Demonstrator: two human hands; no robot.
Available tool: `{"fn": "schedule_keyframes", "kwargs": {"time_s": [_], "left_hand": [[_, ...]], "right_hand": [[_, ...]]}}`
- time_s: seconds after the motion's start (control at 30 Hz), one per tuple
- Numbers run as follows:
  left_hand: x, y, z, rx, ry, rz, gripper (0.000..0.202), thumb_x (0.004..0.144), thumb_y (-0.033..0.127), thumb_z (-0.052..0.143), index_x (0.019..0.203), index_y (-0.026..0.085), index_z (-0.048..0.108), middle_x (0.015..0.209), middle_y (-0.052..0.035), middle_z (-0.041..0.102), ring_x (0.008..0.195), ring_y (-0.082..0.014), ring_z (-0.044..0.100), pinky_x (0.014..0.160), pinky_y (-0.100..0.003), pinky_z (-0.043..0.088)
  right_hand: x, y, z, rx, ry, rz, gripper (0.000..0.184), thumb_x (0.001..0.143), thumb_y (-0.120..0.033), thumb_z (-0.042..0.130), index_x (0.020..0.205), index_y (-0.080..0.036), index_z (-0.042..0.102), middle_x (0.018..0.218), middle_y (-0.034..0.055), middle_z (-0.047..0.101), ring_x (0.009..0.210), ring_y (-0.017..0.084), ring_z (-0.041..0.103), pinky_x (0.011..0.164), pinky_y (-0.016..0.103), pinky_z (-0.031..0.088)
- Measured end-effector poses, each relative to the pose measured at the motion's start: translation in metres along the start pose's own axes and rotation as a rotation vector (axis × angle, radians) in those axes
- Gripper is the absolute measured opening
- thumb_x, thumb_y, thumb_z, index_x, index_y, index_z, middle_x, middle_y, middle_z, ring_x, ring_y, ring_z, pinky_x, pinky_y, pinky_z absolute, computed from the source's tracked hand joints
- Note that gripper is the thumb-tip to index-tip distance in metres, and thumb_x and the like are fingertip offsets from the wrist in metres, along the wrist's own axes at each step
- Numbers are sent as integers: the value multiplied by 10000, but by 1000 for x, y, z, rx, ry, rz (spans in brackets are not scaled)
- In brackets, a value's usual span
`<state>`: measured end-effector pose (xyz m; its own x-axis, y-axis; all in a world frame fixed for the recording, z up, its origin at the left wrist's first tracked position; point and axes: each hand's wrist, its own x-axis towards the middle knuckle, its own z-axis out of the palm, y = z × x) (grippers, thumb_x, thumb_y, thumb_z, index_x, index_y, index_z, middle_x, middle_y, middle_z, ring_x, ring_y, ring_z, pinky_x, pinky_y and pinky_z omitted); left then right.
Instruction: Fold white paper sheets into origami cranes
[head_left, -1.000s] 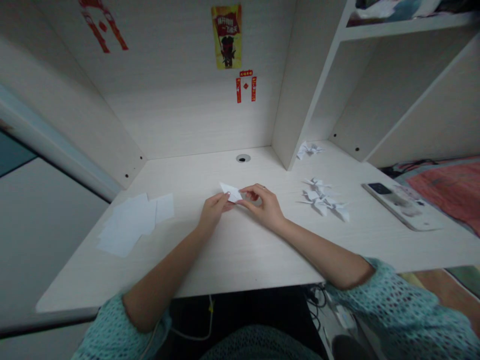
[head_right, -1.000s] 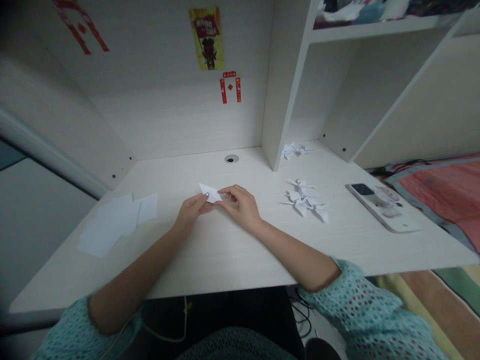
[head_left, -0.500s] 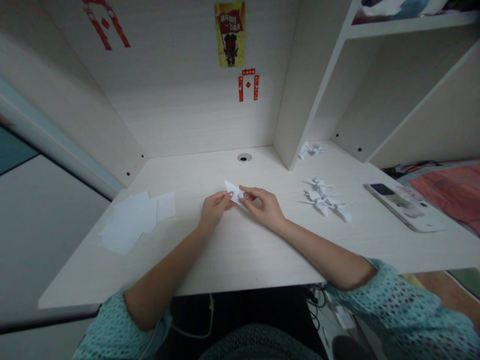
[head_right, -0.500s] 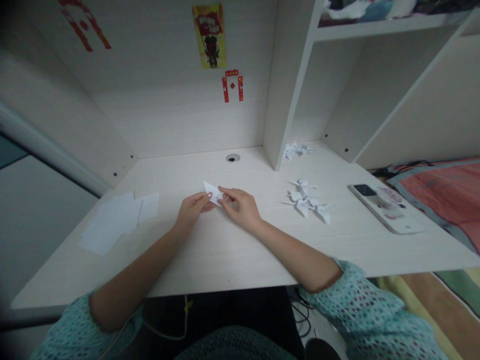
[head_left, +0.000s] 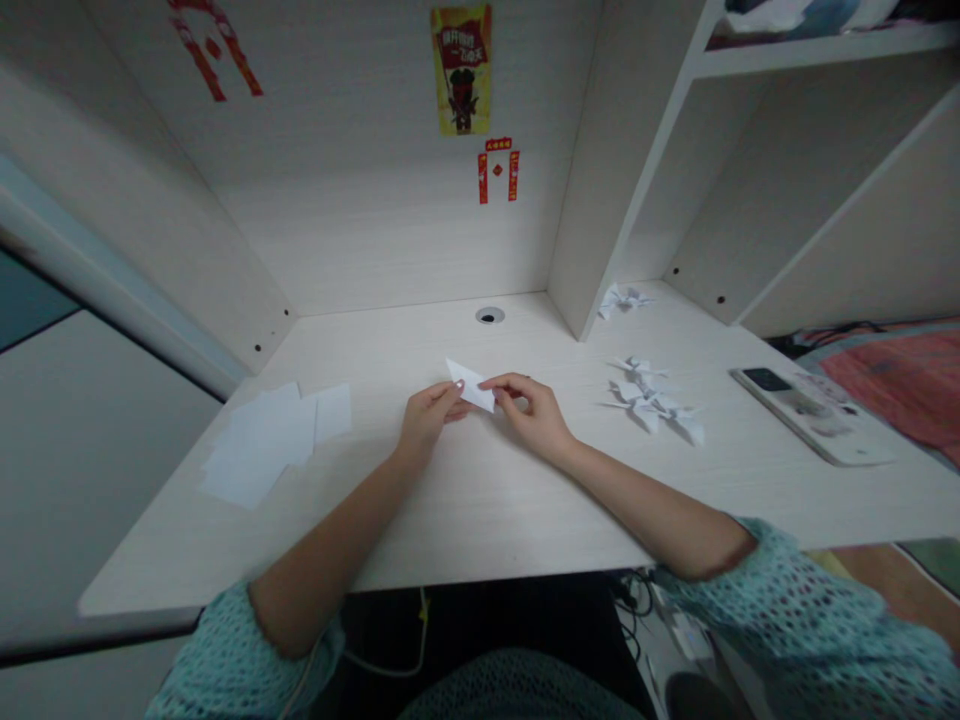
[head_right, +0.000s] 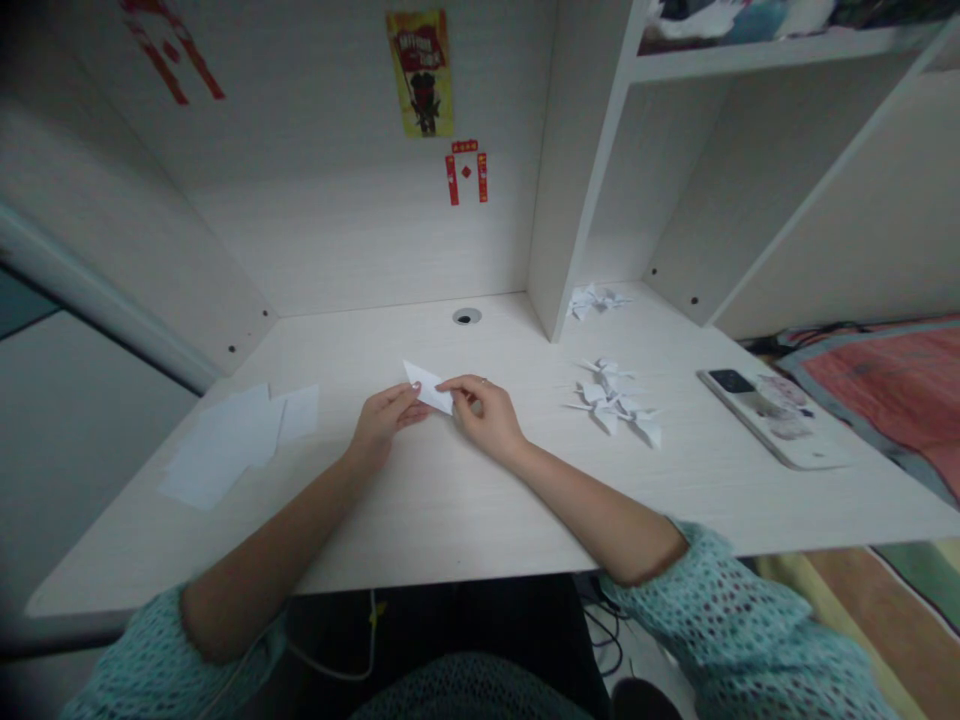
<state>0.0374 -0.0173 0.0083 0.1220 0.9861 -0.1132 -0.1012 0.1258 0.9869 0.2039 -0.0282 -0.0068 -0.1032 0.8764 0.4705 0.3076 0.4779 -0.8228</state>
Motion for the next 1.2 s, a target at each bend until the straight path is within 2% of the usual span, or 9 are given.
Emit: {"fn": "schedule_keyframes", "kwargs": {"time_s": [0.2,0.43,0.73,0.8,0.93,1.0,1.1,1.2], "left_hand": [[-1,-1,0,-7,-46,-5,358,641,446,699,834,145,682,849,-65,687,788,-170,637,802,-321,501],[0,-1,0,-20,-20,-1,337,635,428,709,821,149,679,812,-49,679,739,-145,629,776,-299,510],[-2,0,2,-15,-4,-1,340,630,429,706,808,140,687,749,-35,671,701,-139,614,739,-297,522],[-2,0,3,-29,3,-2,325,631,413,708,810,142,689,758,-36,674,703,-139,617,743,-299,521],[0,-2,1,-54,62,28,314,631,392,710,833,152,692,831,-45,685,752,-155,631,751,-307,523],[1,-3,0,-54,67,37,309,641,393,703,845,162,694,849,-42,687,771,-157,634,752,-303,524],[2,-4,-1,-30,34,50,318,654,411,693,851,161,696,845,-43,688,775,-160,635,753,-302,524],[2,-5,-1,-2,38,84,344,646,429,695,852,152,698,840,-49,688,772,-168,633,753,-311,526]], "right_hand": [[-2,-4,0,-126,21,-18,186,829,-251,508,957,-223,640,806,19,639,673,135,552,622,247,423],[-1,-3,0,-145,-1,-77,174,823,-309,561,948,-221,642,771,22,614,689,143,551,671,265,427],[-3,-4,-1,-235,-36,-134,268,760,-346,645,1001,-230,622,789,25,608,691,152,536,685,281,422],[-2,-4,-1,-222,-25,-123,270,757,-349,646,999,-232,617,809,24,617,699,151,542,692,281,425],[-1,-1,-2,-160,90,-8,378,724,-395,667,1048,-227,568,842,18,636,680,145,551,646,269,426],[0,2,-2,-158,123,45,344,711,-426,669,972,-218,589,788,10,636,646,142,540,604,261,410],[1,6,-2,-167,109,72,241,736,-445,634,752,-204,621,710,8,632,610,135,519,584,256,388],[2,6,-2,-161,92,93,253,753,-443,609,699,-196,632,690,15,640,594,133,509,573,255,377]]}}
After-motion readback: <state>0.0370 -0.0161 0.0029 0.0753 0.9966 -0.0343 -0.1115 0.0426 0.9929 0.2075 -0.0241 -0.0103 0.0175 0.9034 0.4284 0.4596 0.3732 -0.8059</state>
